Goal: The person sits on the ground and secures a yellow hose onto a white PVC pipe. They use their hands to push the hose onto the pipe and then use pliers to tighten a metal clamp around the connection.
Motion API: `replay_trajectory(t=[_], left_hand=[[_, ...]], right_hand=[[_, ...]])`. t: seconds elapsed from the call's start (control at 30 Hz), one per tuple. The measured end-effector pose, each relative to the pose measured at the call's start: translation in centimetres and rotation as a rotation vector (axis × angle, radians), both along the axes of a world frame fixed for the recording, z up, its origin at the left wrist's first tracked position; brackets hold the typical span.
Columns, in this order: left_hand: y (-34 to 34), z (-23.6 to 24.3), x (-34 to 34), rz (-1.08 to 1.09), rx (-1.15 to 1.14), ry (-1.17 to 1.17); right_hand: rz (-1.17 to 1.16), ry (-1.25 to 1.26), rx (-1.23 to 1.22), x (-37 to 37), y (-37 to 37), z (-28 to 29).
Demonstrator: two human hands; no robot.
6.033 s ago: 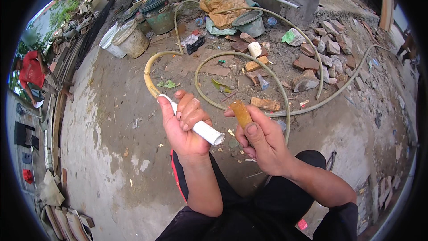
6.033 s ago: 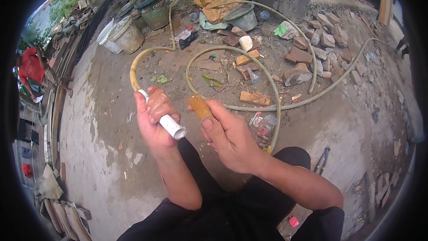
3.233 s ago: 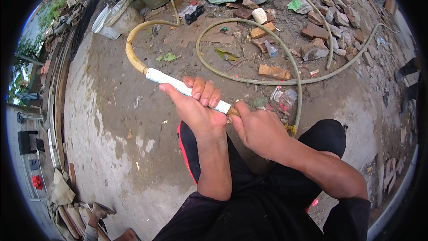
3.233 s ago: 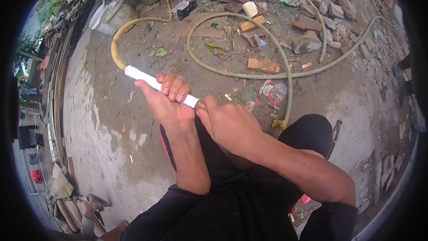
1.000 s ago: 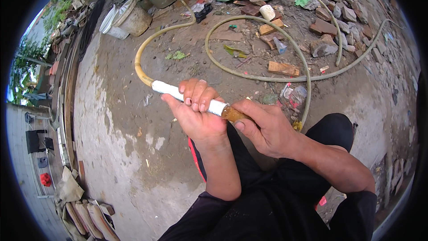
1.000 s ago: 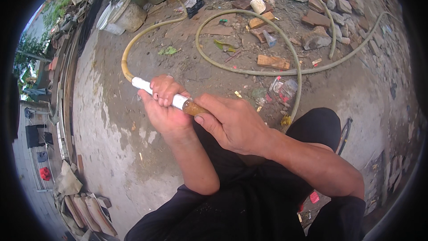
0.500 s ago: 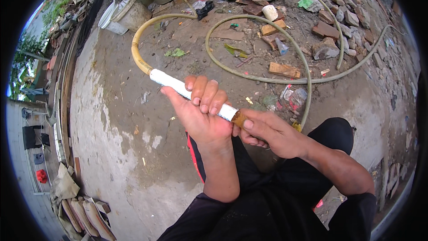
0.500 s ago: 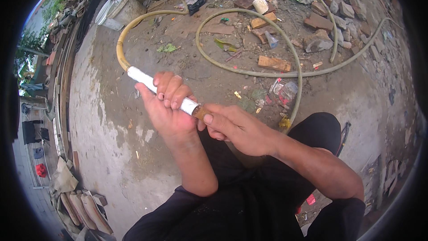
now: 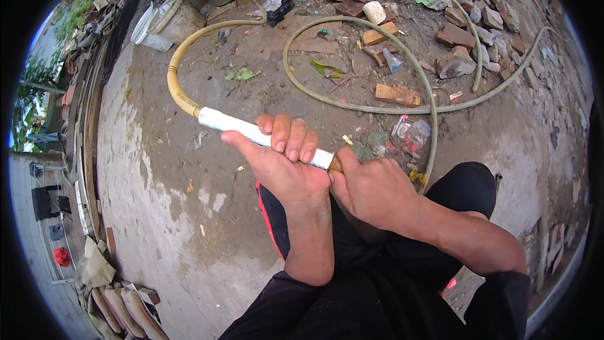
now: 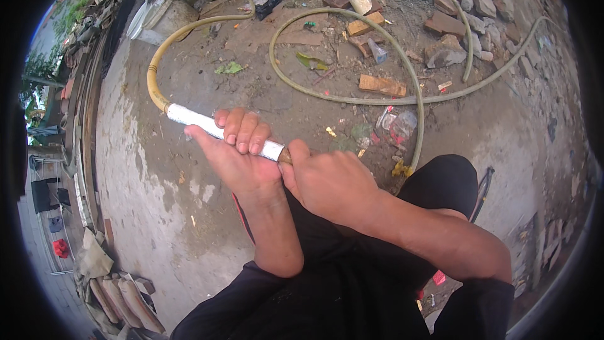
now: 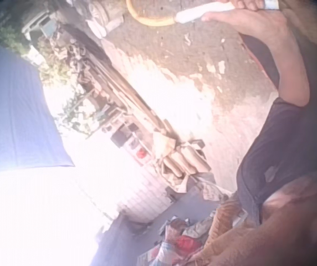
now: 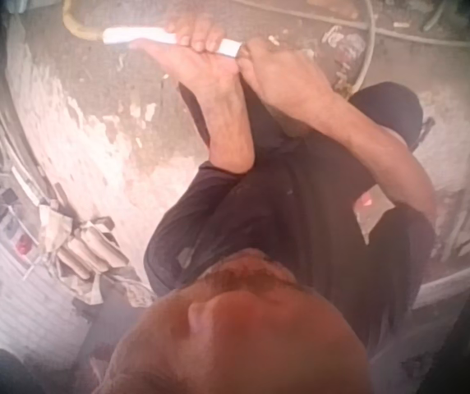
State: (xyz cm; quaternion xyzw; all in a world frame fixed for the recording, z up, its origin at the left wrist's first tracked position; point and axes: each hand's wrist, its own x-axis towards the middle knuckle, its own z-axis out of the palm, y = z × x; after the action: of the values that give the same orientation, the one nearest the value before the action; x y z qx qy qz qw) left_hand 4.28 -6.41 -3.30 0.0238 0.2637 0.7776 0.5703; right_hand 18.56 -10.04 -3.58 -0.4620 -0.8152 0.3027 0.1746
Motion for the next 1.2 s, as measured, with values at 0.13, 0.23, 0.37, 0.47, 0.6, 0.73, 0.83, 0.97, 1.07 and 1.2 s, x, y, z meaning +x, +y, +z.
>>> replay_trajectory(t=[0.13,0.23,0.37,0.47,0.6,0.73,0.83,0.97,1.07,1.2], left_hand=[[0.2,0.1,0.4,0.008,-0.036,0.081],[0.2,-0.1,0.4,-0.029,-0.024,0.122],[0.3,-0.4,0.0,-0.139,0.049,0.12],[0.3,-0.6,-0.1,-0.168,0.078,0.069],[0.2,-1.0,-0.2,-0.139,0.126,0.036],[-0.1,-0.6,-0.1,-0.116,0.122,0.055],[-0.2,-0.7,0.3,-0.108,0.122,0.075],[-0.4,-1.0,0.3,-0.152,0.144,0.12],[-1.2,-1.5,0.4,-0.196,0.126,0.138],[-2.6,-1.9,0.5,-0.234,0.081,0.141]], right_hand=[[0.055,-0.099,-0.029,0.3,0.7,0.4],[0.094,-0.119,-0.08,0.6,1.1,0.7],[0.116,-0.09,-0.124,0.9,1.2,0.9],[0.123,-0.065,-0.148,1.0,1.2,1.1],[0.097,-0.001,-0.175,1.1,1.1,1.2],[0.087,0.119,-0.216,1.3,0.9,1.1],[0.089,0.198,-0.299,1.6,1.1,1.6],[0.081,0.376,-0.307,1.1,0.6,-1.0],[0.051,0.417,-0.363,0.9,-0.5,-1.7],[0.021,0.448,-0.356,0.7,-2.2,-2.5]])
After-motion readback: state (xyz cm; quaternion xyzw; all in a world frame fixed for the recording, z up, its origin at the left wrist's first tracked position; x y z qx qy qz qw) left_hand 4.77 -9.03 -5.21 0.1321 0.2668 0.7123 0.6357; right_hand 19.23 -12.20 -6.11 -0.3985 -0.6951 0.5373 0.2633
